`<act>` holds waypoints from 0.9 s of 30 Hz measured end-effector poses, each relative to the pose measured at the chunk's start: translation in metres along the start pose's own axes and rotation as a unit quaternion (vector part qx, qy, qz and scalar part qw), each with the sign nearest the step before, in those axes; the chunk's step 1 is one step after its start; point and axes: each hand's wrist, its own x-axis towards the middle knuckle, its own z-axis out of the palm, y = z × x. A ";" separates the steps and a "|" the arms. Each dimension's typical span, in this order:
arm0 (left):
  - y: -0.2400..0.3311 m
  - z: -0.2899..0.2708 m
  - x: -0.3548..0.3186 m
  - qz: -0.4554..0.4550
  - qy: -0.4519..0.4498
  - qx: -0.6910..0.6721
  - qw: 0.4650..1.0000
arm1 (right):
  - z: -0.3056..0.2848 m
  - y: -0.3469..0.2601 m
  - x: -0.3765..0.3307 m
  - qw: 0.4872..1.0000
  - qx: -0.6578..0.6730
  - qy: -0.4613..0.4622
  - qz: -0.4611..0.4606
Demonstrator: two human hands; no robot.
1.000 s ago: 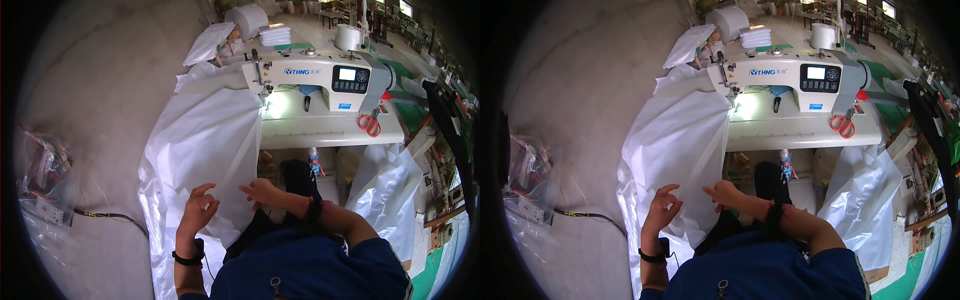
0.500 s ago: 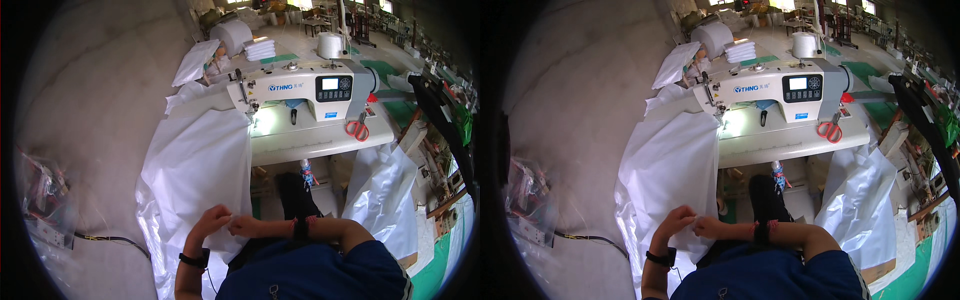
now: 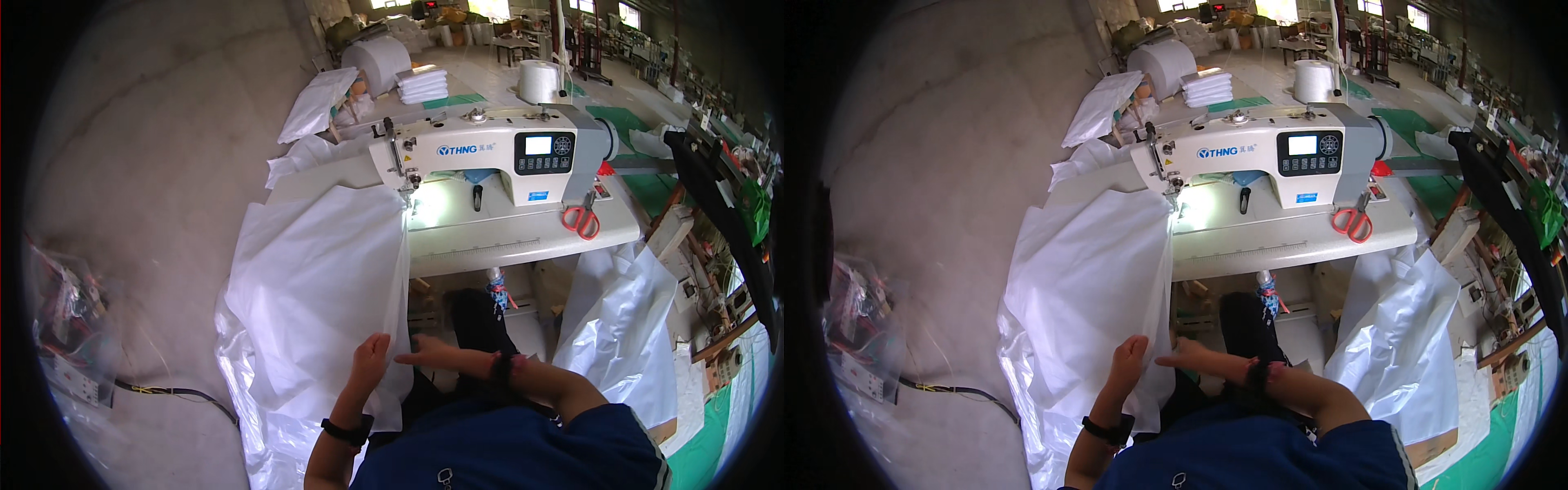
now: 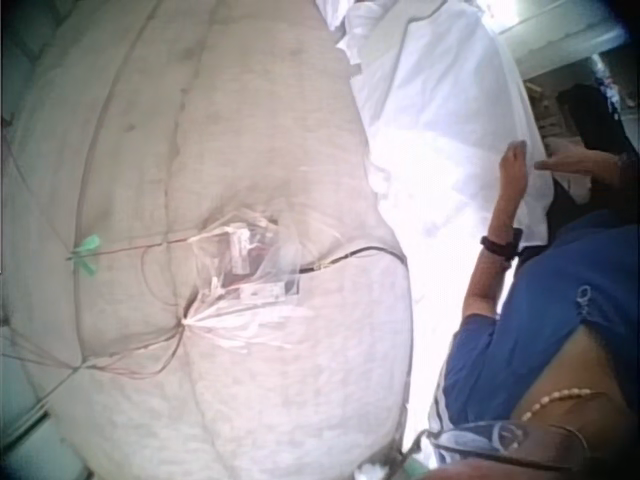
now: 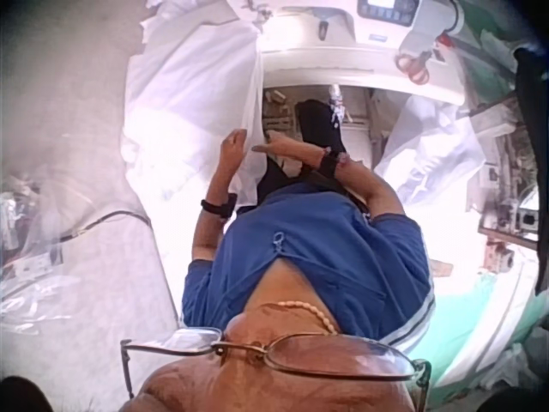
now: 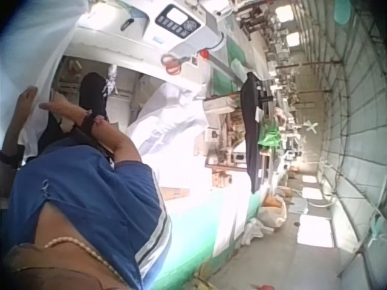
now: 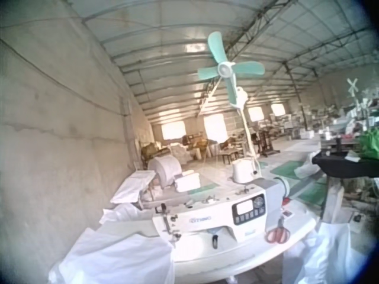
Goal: The person is sewing white fabric using an industrial sewing machine.
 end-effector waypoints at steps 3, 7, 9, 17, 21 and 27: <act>-0.001 0.000 0.002 0.007 -0.007 0.136 0.991 | 0.020 0.007 0.008 0.994 0.072 -0.050 -0.062; 0.004 -0.011 0.009 0.054 -0.064 0.245 0.966 | 0.014 -0.014 -0.010 0.978 -0.062 -0.142 -0.136; 0.009 -0.012 0.012 0.036 -0.129 0.168 0.977 | 0.007 -0.028 -0.020 0.976 -0.042 -0.202 -0.062; 0.043 0.000 0.004 0.047 -0.113 0.324 0.938 | 0.002 -0.030 -0.017 0.919 -0.172 -0.326 -0.137; 0.057 -0.009 0.002 0.117 -0.035 0.272 0.955 | -0.008 0.002 0.036 0.921 -0.062 -0.316 -0.218; 0.058 -0.019 0.017 0.034 -0.143 0.149 0.978 | 0.082 0.065 0.038 0.945 0.010 -0.322 -0.061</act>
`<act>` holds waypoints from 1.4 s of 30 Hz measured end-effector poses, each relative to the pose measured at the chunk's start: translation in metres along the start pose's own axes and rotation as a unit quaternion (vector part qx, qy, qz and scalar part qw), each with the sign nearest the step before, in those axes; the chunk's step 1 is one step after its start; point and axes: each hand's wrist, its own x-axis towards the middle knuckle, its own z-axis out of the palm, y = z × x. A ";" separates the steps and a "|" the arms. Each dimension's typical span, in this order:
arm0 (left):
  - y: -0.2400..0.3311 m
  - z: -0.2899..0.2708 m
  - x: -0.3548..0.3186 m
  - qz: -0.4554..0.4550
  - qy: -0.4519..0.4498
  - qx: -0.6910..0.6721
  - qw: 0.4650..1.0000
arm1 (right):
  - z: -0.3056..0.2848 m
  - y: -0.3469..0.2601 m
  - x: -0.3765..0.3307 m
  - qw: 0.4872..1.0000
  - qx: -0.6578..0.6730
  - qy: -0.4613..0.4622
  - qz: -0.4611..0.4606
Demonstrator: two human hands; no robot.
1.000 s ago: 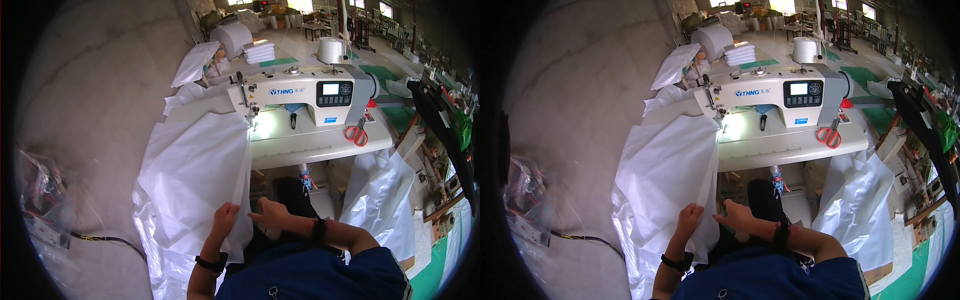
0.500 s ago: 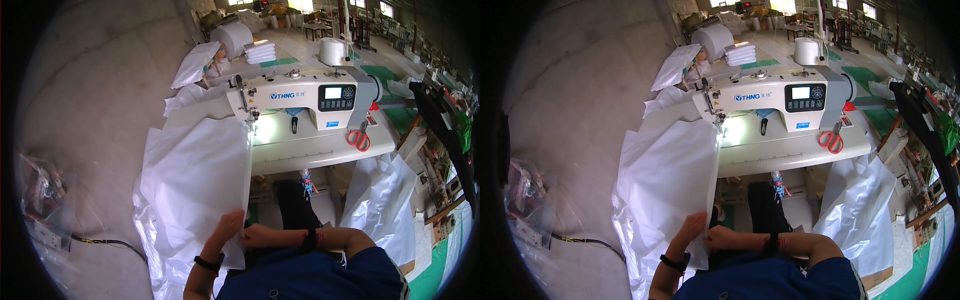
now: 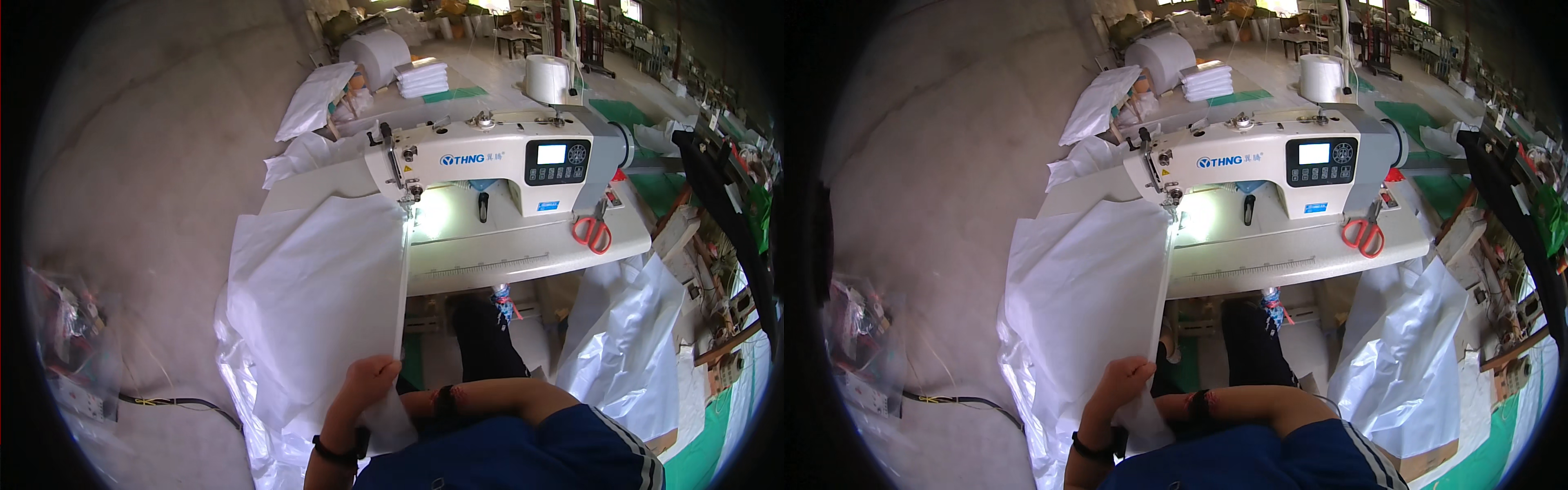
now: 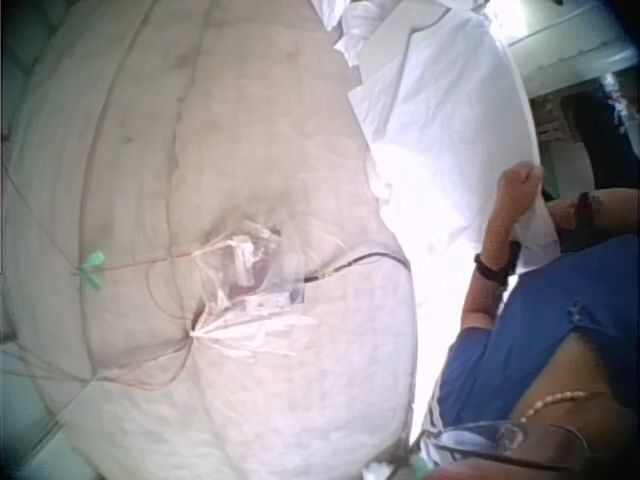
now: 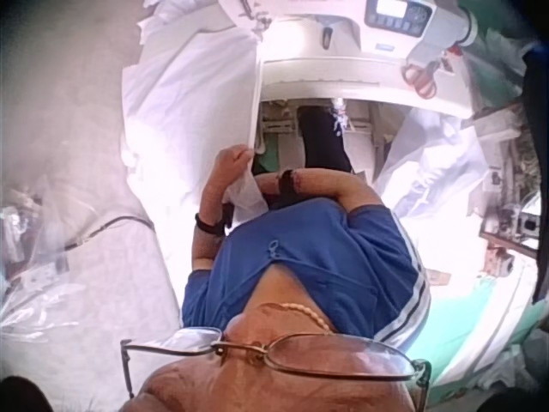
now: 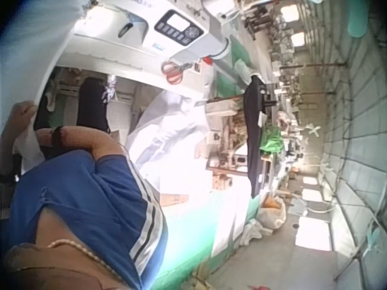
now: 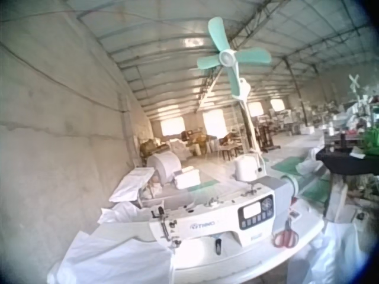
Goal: The person is sewing white fabric using an industrial sewing machine.
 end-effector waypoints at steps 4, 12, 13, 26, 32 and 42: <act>-0.013 0.002 -0.005 -0.114 -0.015 -0.022 0.993 | -0.015 0.008 -0.018 0.990 -0.059 -0.126 0.026; 0.006 0.041 -0.010 -0.013 0.028 -0.124 0.992 | -0.195 -0.120 -0.033 0.809 -0.338 0.457 0.147; 0.010 0.043 -0.008 0.002 0.027 -0.127 0.992 | -0.209 -0.132 -0.026 0.774 -0.363 0.502 0.131; 0.010 0.037 0.013 0.011 0.082 0.008 0.997 | -0.190 -0.134 0.003 0.777 -0.388 0.437 0.233; 0.007 0.035 0.050 0.042 0.092 0.015 0.995 | -0.205 -0.151 0.004 0.806 -0.299 0.453 0.235; 0.032 0.017 0.079 0.071 0.079 0.084 0.991 | -0.118 -0.002 0.039 0.807 0.513 0.262 -0.129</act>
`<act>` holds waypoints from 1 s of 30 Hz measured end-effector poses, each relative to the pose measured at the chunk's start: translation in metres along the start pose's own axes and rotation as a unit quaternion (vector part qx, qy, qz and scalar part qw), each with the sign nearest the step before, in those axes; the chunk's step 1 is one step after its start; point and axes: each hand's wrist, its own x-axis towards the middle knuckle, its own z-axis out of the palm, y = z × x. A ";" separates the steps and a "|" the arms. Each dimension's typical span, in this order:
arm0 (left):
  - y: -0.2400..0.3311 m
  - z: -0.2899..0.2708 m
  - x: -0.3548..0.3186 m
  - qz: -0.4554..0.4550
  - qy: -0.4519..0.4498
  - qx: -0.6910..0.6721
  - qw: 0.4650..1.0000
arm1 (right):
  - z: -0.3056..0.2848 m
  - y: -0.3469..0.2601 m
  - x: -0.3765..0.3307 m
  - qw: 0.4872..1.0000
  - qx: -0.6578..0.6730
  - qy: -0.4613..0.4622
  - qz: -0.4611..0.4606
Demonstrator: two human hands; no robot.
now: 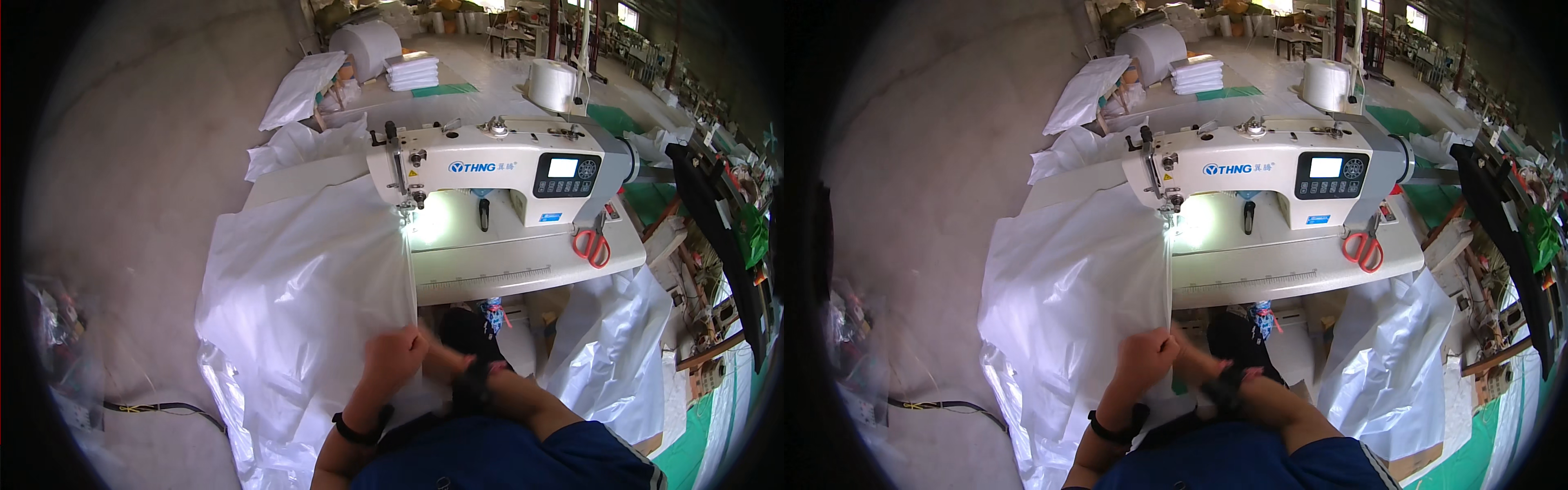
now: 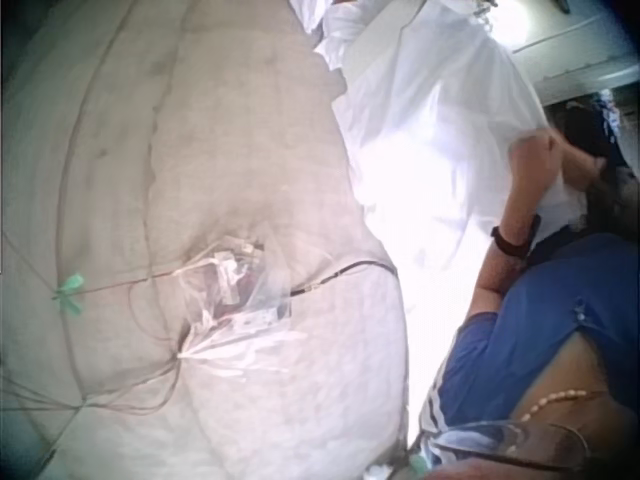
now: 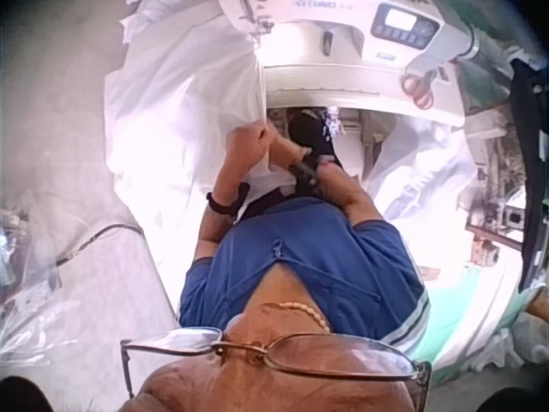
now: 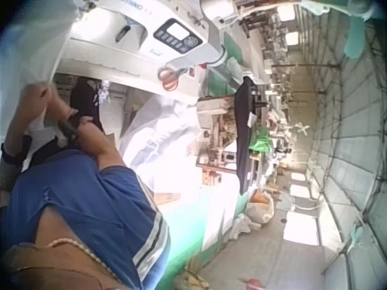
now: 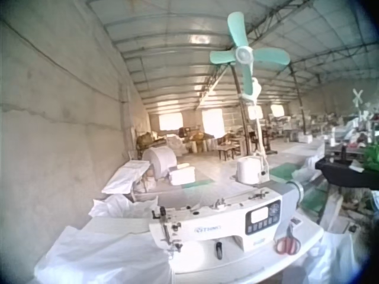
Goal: The person is sewing white fabric using an industrial sewing machine.
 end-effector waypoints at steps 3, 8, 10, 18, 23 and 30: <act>0.002 0.003 -0.004 0.001 -0.018 0.057 0.998 | -0.006 0.038 -0.030 0.992 0.070 0.080 0.072; -0.007 0.009 -0.013 -0.067 -0.010 -0.019 0.997 | 0.016 -0.067 -0.039 0.794 -0.586 0.160 -0.032; -0.008 0.014 -0.015 -0.097 -0.012 -0.052 0.994 | 0.034 -0.112 -0.025 0.710 -0.646 0.261 -0.102; -0.005 0.030 -0.012 -0.065 -0.027 -0.073 0.995 | 0.081 -0.154 0.011 0.517 -0.830 0.207 -0.026; -0.017 0.026 -0.009 -0.062 -0.015 -0.136 0.989 | 0.085 -0.134 -0.010 0.516 -0.830 0.210 0.007; -0.103 -0.029 0.001 0.002 0.240 0.099 0.966 | 0.080 -0.148 0.019 0.509 -0.835 0.207 -0.007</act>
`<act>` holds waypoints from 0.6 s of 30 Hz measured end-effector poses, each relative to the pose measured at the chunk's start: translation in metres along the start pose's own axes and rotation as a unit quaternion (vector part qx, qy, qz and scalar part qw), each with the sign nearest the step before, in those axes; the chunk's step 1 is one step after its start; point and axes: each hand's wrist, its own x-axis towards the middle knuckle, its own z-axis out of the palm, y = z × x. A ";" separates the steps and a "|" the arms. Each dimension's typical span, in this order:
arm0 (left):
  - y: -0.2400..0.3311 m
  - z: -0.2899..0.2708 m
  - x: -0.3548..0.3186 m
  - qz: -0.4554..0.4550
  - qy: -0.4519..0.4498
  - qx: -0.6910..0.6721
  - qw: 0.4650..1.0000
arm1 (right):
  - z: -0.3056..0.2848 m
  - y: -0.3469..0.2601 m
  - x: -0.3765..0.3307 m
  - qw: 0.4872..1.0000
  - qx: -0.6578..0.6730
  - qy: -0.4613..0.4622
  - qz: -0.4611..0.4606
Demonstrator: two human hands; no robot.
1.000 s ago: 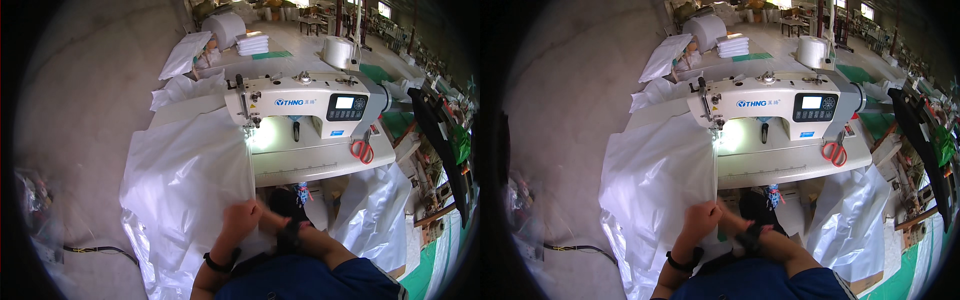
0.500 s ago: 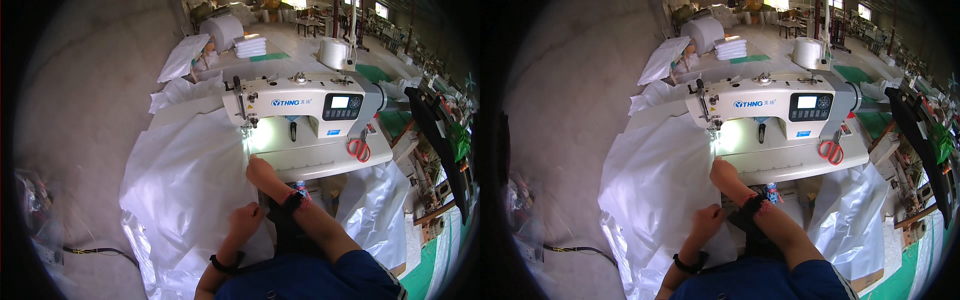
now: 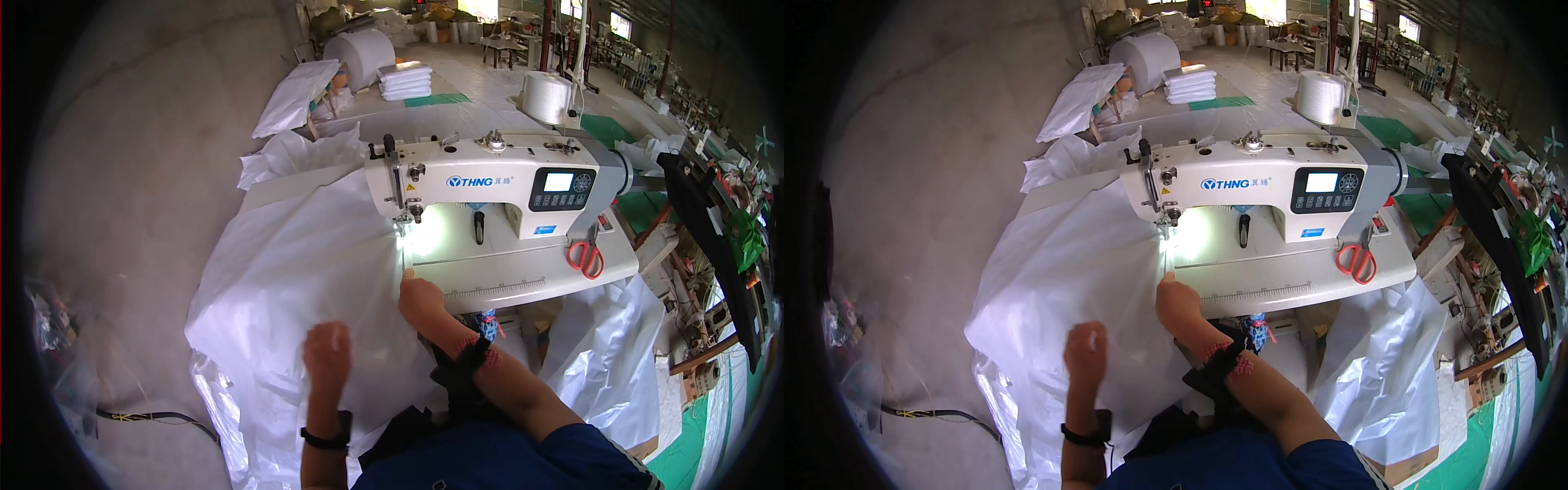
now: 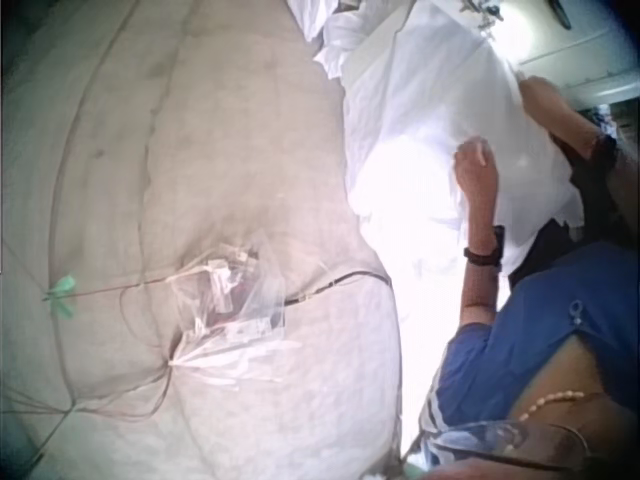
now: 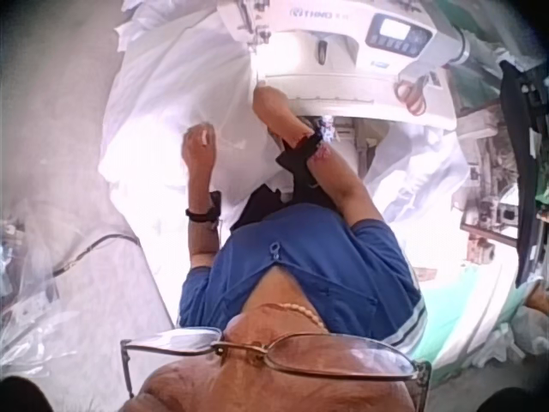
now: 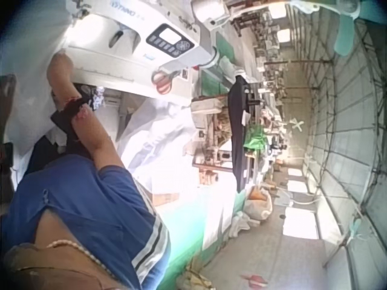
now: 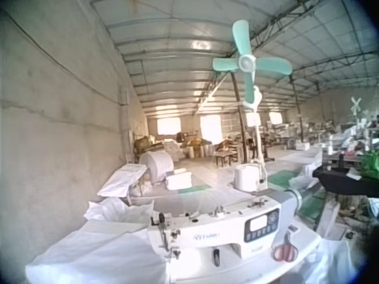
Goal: The person is sewing white fabric using an industrial sewing machine.
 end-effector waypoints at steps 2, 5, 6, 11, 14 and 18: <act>-0.042 0.000 0.019 -0.044 -0.040 0.126 0.990 | -0.002 0.000 0.011 1.000 -0.002 -0.021 0.010; -0.091 0.007 0.049 -0.085 -0.107 0.210 0.968 | -0.002 -0.003 0.025 1.000 0.001 -0.006 0.020; -0.102 0.009 0.058 -0.112 -0.150 0.230 0.955 | -0.002 -0.004 0.031 1.000 -0.007 -0.008 0.022; -0.132 0.021 0.115 -0.100 -0.193 0.188 0.958 | 0.003 -0.003 0.061 0.997 -0.026 -0.013 0.068; -0.140 0.032 0.148 -0.093 -0.203 0.184 0.957 | 0.007 0.002 0.073 0.997 -0.047 -0.019 0.066; -0.142 0.053 0.192 -0.129 -0.224 0.275 0.926 | 0.004 0.002 0.071 0.998 -0.001 0.009 0.056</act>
